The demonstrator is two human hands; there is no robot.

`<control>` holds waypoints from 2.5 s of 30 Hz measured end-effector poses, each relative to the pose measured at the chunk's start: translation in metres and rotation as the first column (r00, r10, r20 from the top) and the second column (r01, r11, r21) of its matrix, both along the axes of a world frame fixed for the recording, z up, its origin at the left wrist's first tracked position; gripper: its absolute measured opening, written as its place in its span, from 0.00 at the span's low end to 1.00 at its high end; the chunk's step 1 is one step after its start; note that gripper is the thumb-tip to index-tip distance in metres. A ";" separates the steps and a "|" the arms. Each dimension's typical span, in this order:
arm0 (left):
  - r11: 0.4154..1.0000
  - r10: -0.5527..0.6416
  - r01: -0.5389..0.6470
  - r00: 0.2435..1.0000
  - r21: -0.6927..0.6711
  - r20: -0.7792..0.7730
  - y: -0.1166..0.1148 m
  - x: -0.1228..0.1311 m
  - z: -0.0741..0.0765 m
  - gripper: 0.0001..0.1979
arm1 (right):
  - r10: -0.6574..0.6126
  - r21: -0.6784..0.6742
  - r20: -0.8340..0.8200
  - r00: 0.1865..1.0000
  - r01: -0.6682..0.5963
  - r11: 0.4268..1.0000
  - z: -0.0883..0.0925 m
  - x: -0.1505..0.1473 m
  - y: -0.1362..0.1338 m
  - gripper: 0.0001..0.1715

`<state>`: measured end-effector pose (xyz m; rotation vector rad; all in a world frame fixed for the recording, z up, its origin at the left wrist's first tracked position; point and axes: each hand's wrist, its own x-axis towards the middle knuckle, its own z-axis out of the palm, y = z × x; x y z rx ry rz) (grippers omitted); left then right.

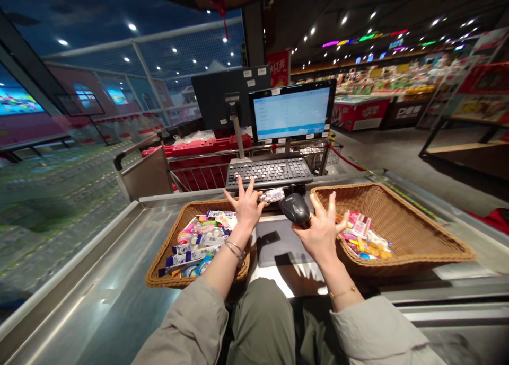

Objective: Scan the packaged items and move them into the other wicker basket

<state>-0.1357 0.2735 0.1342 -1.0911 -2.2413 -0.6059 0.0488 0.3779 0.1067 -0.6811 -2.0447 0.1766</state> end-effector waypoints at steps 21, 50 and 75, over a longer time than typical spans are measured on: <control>1.000 -0.001 0.001 1.000 -0.006 0.013 0.004 0.002 0.002 0.09 | 0.019 0.001 -0.050 0.999 -0.019 1.000 0.002 0.001 0.000 0.07; 0.999 0.024 -0.026 0.999 0.037 0.036 -0.002 0.002 0.005 0.09 | 0.081 0.008 0.011 0.997 -0.081 0.997 0.006 0.006 -0.004 0.07; 0.991 -0.129 0.126 0.988 0.045 0.079 0.045 0.046 0.004 0.09 | -0.205 -0.015 -0.139 0.969 0.205 0.979 0.008 0.055 0.058 0.19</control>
